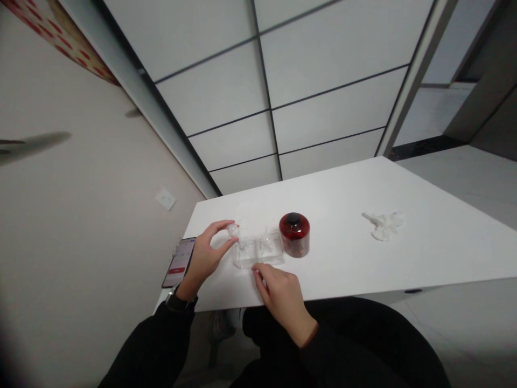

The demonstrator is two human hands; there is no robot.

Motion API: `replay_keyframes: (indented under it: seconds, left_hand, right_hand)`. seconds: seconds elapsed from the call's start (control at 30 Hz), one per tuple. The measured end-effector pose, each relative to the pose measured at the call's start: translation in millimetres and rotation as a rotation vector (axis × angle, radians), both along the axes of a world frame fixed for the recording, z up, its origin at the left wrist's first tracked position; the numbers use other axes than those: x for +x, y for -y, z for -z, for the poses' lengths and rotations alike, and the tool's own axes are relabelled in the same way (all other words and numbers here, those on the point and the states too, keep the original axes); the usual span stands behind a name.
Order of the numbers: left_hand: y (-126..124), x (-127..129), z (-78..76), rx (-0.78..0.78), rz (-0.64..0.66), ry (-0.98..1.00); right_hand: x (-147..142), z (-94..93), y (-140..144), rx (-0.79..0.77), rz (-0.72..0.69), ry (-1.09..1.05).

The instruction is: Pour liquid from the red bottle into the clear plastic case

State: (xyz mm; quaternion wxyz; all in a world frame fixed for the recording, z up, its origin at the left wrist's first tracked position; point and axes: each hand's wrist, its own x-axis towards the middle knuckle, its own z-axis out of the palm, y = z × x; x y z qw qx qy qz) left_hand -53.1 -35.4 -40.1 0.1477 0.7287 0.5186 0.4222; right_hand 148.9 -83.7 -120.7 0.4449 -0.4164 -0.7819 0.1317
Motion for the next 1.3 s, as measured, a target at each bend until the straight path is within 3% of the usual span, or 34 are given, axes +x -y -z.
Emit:
replay_keyframes:
  seconds: [0.1,0.2,0.4,0.5,0.63,0.73,0.8,0.9,0.97,1.1,1.2,1.3]
  left_hand:
    - [-2.6,1.6,-1.5,-0.032,0.013,-0.019]
    - [-12.9,-4.5,-2.7,-0.062,-0.059,0.099]
    - [-73.2,-22.2,-2.6,-0.097,-0.138,0.104]
    - [-116.3,-25.1,8.2,-0.146,-0.178,0.03]
    - [-163.0,-24.6,33.6,-0.234,-0.218,-0.093]
    - [-181.8,-23.0,48.8,-0.288,-0.201,-0.166]
    - [-185.4,-20.9,50.8,-0.297,-0.164,-0.193]
    - [-171.5,-14.8,38.9,-0.261,-0.085,-0.187]
    - [-146.2,-7.8,24.1,-0.253,0.012,-0.164]
    - [-73.6,13.2,-0.9,-0.394,0.425,-0.03]
    - [-34.9,31.1,-3.3,-0.472,0.449,-0.019]
    - [-24.3,44.2,2.0,-0.503,0.382,0.056]
  right_hand:
    - [0.5,-2.0,0.3,-0.002,-0.014,0.008]
    - [1.1,-2.7,0.8,0.007,-0.016,-0.013]
    - [0.8,-1.5,1.1,-0.008,-0.023,-0.046]
    - [0.0,-1.8,0.4,-0.025,-0.029,-0.063]
    - [-0.5,-2.9,-2.6,-0.031,-0.03,-0.077]
    - [0.4,-3.6,-5.8,-0.017,0.008,-0.09]
    - [2.0,-4.0,-7.8,-0.001,0.051,-0.104]
    - [5.7,-4.7,-10.1,0.011,0.113,-0.122]
    - [8.3,-4.9,-11.0,0.023,0.143,-0.117]
    - [11.9,-4.3,-11.4,0.053,0.181,-0.09]
    - [13.0,-2.6,-11.6,0.049,0.181,-0.088]
    - [13.1,-0.4,-12.8,0.05,0.182,-0.098]
